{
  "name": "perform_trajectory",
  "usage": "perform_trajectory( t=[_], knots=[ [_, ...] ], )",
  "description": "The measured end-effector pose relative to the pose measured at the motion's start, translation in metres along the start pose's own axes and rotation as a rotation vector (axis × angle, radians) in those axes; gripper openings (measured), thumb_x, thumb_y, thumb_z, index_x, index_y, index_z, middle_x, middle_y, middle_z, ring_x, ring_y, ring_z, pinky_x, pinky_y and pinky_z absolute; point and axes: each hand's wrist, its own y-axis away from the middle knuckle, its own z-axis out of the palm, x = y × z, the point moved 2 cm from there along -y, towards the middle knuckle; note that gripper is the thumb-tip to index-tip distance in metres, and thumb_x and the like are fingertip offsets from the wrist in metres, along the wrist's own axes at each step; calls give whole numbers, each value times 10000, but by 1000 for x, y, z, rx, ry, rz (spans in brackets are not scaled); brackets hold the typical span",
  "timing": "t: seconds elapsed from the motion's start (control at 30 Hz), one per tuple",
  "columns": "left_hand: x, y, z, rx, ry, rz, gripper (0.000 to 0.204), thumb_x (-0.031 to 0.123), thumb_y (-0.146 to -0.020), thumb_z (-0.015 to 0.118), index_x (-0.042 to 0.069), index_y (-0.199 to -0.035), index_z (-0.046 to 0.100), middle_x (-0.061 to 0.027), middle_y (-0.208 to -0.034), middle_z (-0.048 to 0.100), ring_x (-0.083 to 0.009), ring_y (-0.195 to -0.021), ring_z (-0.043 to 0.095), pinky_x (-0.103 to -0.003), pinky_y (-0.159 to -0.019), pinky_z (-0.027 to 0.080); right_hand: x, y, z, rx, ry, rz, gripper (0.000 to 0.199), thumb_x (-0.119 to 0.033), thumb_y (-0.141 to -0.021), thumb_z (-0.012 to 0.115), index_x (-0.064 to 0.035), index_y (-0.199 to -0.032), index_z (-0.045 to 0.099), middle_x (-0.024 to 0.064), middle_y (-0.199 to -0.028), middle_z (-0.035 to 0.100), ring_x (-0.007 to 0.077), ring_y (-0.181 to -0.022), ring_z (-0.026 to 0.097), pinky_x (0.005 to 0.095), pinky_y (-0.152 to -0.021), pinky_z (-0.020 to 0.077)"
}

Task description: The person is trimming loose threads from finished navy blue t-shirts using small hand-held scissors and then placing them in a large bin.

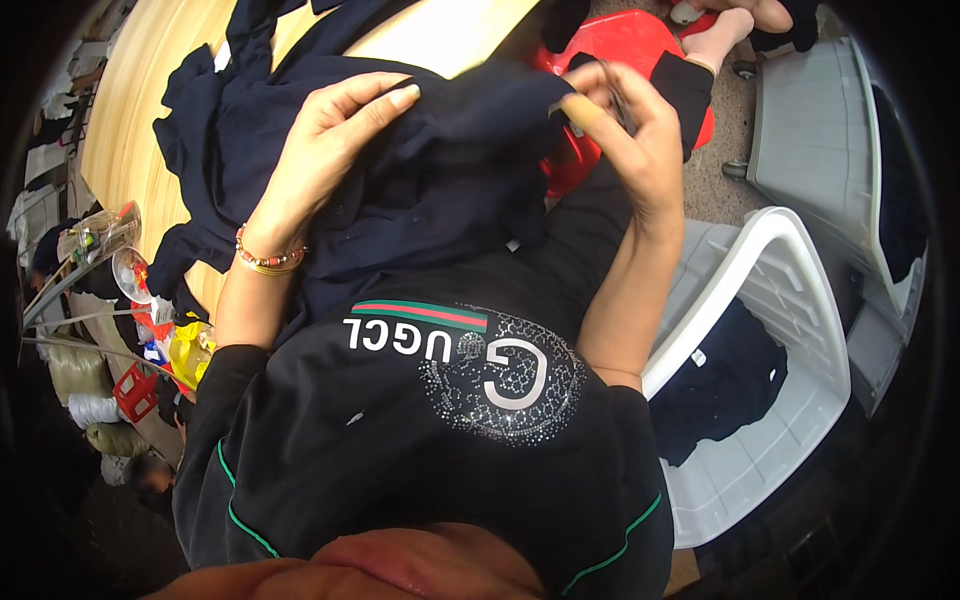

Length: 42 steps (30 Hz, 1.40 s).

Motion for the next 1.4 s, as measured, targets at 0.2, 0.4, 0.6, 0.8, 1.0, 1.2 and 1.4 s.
perform_trajectory(
  t=[0.2, 0.4, 0.6, 0.8, 1.0, 1.2, 1.4],
  knots=[
    [-23, -6, 1, -33, 309, -67, 221, 80, -912, 609, -23, -1101, 654, -54, -1028, 683, -101, -948, 630, -214, -888, 469, 11, -1, 34, 129, 266, -172, 255, -213, -925, 587, -61, -1128, 589, 39, -828, 621, 101, -731, 573, 244, -681, 454],
    [-26, -7, -1, -16, 452, -132, 229, 91, -913, 607, -22, -1109, 644, -59, -1032, 681, -90, -939, 625, -216, -861, 473, 9, -7, 57, 31, 460, -451, 327, -134, -731, 767, -100, -1045, 681, 43, -820, 624, 164, -702, 604, 262, -621, 478],
    [-29, -4, -2, -68, 414, -91, 235, 85, -920, 596, -21, -1126, 636, -62, -1043, 675, -102, -956, 632, -212, -890, 473, 14, -6, 62, 10, 556, -484, 358, -130, -695, 788, -112, -1042, 706, 41, -800, 616, 167, -664, 584, 267, -581, 467],
    [-27, -4, -2, -77, 314, -51, 239, 87, -922, 597, -14, -1136, 632, -65, -1051, 673, -105, -970, 630, -214, -905, 470, 11, -7, 62, 7, 550, -496, 339, -103, -701, 777, -117, -1034, 717, 32, -759, 607, 159, -648, 567, 269, -573, 457],
    [-25, -3, -1, -83, 350, -73, 232, 82, -919, 599, -8, -1130, 636, -62, -1048, 677, -104, -967, 634, -210, -900, 477, 10, -6, 60, 16, 515, -533, 312, -78, -710, 771, -82, -1017, 717, 33, -754, 611, 143, -667, 568, 255, -595, 451],
    [-25, -2, 2, -104, 396, -87, 218, 85, -915, 607, -4, -1111, 644, -43, -1030, 677, -80, -947, 624, -198, -880, 474, 12, -1, 73, -70, 38, 35, 362, -110, -768, 775, -30, -1098, 650, -49, -774, 583, 25, -670, 484, 180, -592, 385],
    [-12, 6, -4, -228, 174, -59, 223, 56, -908, 604, -40, -1107, 633, -7, -982, 669, -42, -896, 594, -177, -829, 465, 23, -2, 53, 61, -14, 15, 143, -54, -814, 732, -49, -755, 601, -87, -661, 496, -19, -578, 386, 164, -507, 286]
  ],
)
